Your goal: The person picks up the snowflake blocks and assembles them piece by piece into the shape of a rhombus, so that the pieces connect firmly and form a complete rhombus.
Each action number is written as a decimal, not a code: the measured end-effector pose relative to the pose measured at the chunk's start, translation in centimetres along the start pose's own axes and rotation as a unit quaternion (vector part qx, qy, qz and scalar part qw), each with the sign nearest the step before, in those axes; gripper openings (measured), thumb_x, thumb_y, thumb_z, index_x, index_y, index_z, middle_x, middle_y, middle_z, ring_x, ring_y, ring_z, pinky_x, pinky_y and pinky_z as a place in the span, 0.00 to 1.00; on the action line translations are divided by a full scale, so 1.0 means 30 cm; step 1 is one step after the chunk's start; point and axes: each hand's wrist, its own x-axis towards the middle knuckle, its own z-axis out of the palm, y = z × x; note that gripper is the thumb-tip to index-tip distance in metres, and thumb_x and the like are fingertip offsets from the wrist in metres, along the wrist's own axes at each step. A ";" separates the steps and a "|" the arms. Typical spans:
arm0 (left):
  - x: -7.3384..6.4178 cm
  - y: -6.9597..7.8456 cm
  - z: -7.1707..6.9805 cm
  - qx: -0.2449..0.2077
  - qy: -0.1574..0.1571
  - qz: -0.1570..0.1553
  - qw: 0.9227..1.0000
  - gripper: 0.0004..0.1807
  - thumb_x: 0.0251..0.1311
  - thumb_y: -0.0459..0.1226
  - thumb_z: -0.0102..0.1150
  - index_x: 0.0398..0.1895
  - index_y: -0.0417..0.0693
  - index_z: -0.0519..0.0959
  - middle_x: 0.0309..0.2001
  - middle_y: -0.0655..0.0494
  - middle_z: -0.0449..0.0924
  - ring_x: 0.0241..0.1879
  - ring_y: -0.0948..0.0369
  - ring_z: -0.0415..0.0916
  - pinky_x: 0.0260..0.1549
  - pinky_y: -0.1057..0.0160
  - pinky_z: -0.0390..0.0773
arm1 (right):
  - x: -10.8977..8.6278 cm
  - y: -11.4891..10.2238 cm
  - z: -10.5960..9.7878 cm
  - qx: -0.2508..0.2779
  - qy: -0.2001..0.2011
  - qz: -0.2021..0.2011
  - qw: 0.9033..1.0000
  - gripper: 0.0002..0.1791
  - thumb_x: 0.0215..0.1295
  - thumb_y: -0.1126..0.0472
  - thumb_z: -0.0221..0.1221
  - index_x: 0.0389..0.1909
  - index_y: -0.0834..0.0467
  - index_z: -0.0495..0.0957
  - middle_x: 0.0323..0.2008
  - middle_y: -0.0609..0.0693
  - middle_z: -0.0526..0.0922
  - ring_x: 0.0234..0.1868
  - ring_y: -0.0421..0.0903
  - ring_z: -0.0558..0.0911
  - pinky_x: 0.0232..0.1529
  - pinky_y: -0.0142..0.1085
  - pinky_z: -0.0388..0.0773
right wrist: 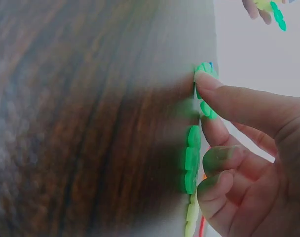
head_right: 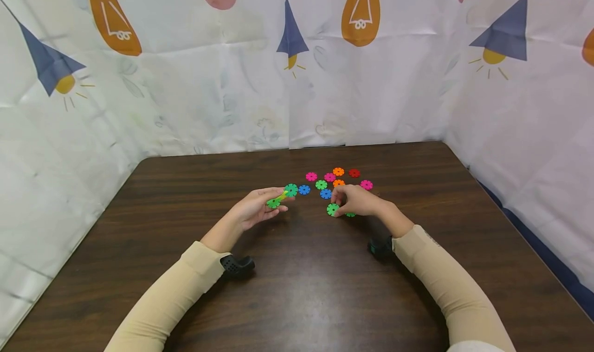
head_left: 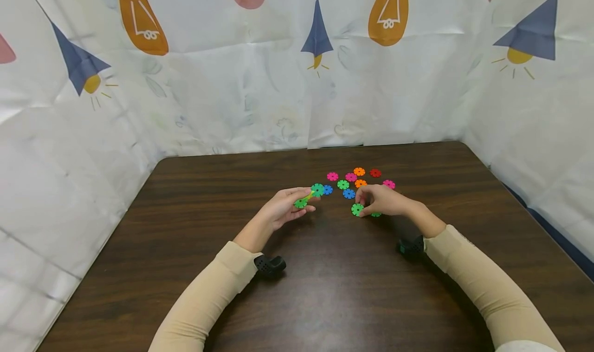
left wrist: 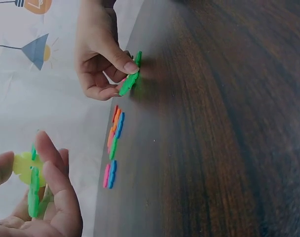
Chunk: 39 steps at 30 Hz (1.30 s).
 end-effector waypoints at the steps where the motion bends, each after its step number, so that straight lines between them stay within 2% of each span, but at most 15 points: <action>1: -0.001 0.001 0.001 -0.003 0.002 -0.002 1.000 0.24 0.79 0.42 0.52 0.71 0.38 0.71 0.65 0.38 0.76 0.35 0.65 0.83 0.37 0.72 0.78 | 0.000 0.000 0.000 0.002 -0.001 -0.001 1.000 0.13 0.61 0.65 0.72 0.40 0.59 0.77 0.35 0.49 0.78 0.36 0.49 0.74 0.35 0.41 0.72; 5: -0.002 0.006 0.004 -0.010 0.014 -0.008 1.000 0.23 0.79 0.42 0.52 0.72 0.45 0.72 0.66 0.39 0.74 0.34 0.63 0.79 0.34 0.70 0.77 | -0.004 -0.001 0.001 0.016 -0.011 -0.007 1.000 0.12 0.63 0.65 0.70 0.41 0.60 0.77 0.32 0.49 0.76 0.31 0.47 0.73 0.33 0.38 0.70; 7: -0.001 0.008 0.003 -0.007 0.018 -0.012 1.000 0.22 0.78 0.42 0.53 0.72 0.50 0.73 0.66 0.43 0.73 0.34 0.62 0.77 0.32 0.70 0.77 | -0.005 0.002 0.001 0.032 -0.019 -0.014 0.999 0.10 0.66 0.65 0.68 0.43 0.61 0.77 0.30 0.49 0.77 0.30 0.47 0.72 0.32 0.37 0.69; 12: 0.001 0.016 -0.002 0.007 0.000 -0.014 1.000 0.23 0.80 0.44 0.50 0.74 0.58 0.71 0.69 0.52 0.66 0.36 0.60 0.76 0.31 0.70 0.76 | -0.009 -0.001 -0.003 0.073 -0.006 -0.026 0.997 0.09 0.71 0.66 0.64 0.46 0.65 0.78 0.32 0.50 0.80 0.32 0.48 0.74 0.33 0.36 0.71; 17: -0.002 0.024 -0.002 0.016 -0.023 -0.014 1.000 0.24 0.81 0.44 0.47 0.76 0.59 0.69 0.68 0.45 0.70 0.34 0.61 0.76 0.32 0.69 0.75 | -0.011 -0.014 -0.007 0.090 0.032 -0.028 0.995 0.09 0.72 0.67 0.62 0.49 0.66 0.78 0.37 0.53 0.84 0.39 0.53 0.81 0.39 0.38 0.77; 22: -0.008 0.027 0.003 0.022 -0.034 -0.015 0.999 0.24 0.81 0.44 0.46 0.77 0.59 0.68 0.67 0.39 0.71 0.33 0.60 0.75 0.32 0.69 0.74 | -0.008 -0.040 0.005 0.118 0.064 -0.043 0.990 0.10 0.71 0.67 0.63 0.50 0.65 0.79 0.38 0.55 0.84 0.38 0.57 0.83 0.42 0.41 0.83; 30: -0.018 0.034 0.012 0.046 -0.048 -0.003 0.998 0.23 0.81 0.44 0.47 0.75 0.59 0.70 0.65 0.39 0.72 0.33 0.60 0.74 0.31 0.69 0.74 | 0.005 -0.103 0.015 0.172 0.138 -0.082 0.972 0.11 0.69 0.70 0.64 0.50 0.67 0.79 0.38 0.60 0.83 0.39 0.69 0.84 0.44 0.51 0.84; 33: -0.020 0.031 0.014 0.053 -0.056 -0.001 0.997 0.23 0.81 0.43 0.47 0.75 0.57 0.69 0.65 0.39 0.71 0.32 0.61 0.74 0.31 0.69 0.74 | 0.011 -0.121 0.020 0.180 0.146 -0.082 0.969 0.11 0.70 0.70 0.63 0.51 0.67 0.79 0.40 0.61 0.83 0.40 0.70 0.83 0.45 0.55 0.83; 39: -0.018 0.022 0.012 0.054 -0.061 -0.003 0.997 0.22 0.81 0.43 0.48 0.74 0.57 0.71 0.65 0.40 0.72 0.32 0.60 0.75 0.31 0.68 0.74 | 0.023 -0.142 0.036 0.189 0.140 -0.077 0.969 0.12 0.72 0.69 0.62 0.53 0.68 0.78 0.42 0.62 0.83 0.42 0.71 0.82 0.46 0.53 0.83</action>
